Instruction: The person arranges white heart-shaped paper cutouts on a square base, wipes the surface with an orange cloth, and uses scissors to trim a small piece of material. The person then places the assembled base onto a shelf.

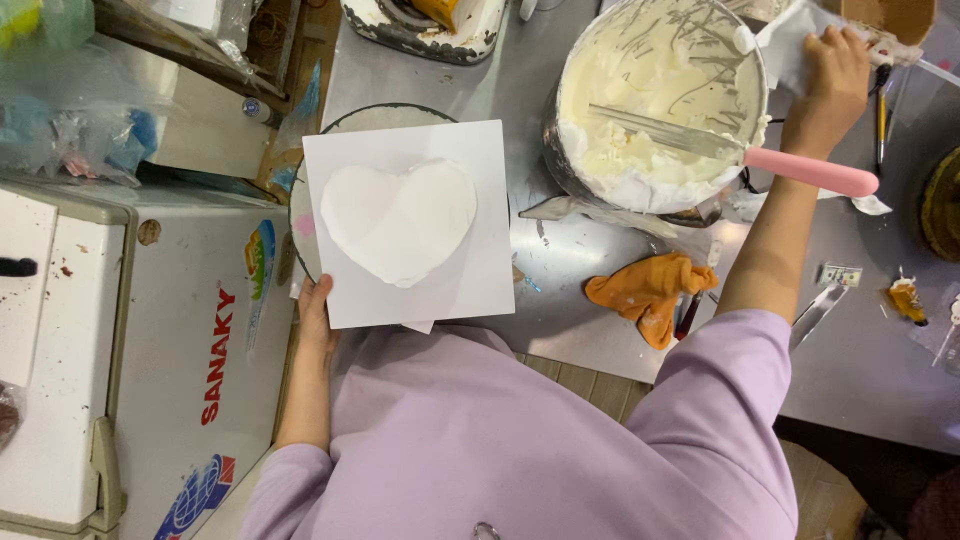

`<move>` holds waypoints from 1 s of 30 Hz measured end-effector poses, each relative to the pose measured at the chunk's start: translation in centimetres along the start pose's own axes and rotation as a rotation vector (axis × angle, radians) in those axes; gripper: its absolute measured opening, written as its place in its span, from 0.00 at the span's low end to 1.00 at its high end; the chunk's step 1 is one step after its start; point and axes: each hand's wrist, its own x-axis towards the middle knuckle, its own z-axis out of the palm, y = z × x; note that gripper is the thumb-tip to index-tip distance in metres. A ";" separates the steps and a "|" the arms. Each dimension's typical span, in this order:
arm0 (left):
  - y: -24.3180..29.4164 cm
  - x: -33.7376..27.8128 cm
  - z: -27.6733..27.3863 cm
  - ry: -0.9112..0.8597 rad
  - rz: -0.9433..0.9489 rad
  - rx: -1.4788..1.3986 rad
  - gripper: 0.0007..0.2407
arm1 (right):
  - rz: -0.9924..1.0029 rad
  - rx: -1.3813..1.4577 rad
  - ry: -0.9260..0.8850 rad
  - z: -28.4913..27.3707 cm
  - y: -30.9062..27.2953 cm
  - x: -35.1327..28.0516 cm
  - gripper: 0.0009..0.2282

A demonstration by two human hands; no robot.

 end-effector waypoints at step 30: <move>0.1 1.4 -1.0 -0.171 0.088 0.005 0.33 | 0.525 0.484 -0.649 -3.6 6.5 -2.9 0.05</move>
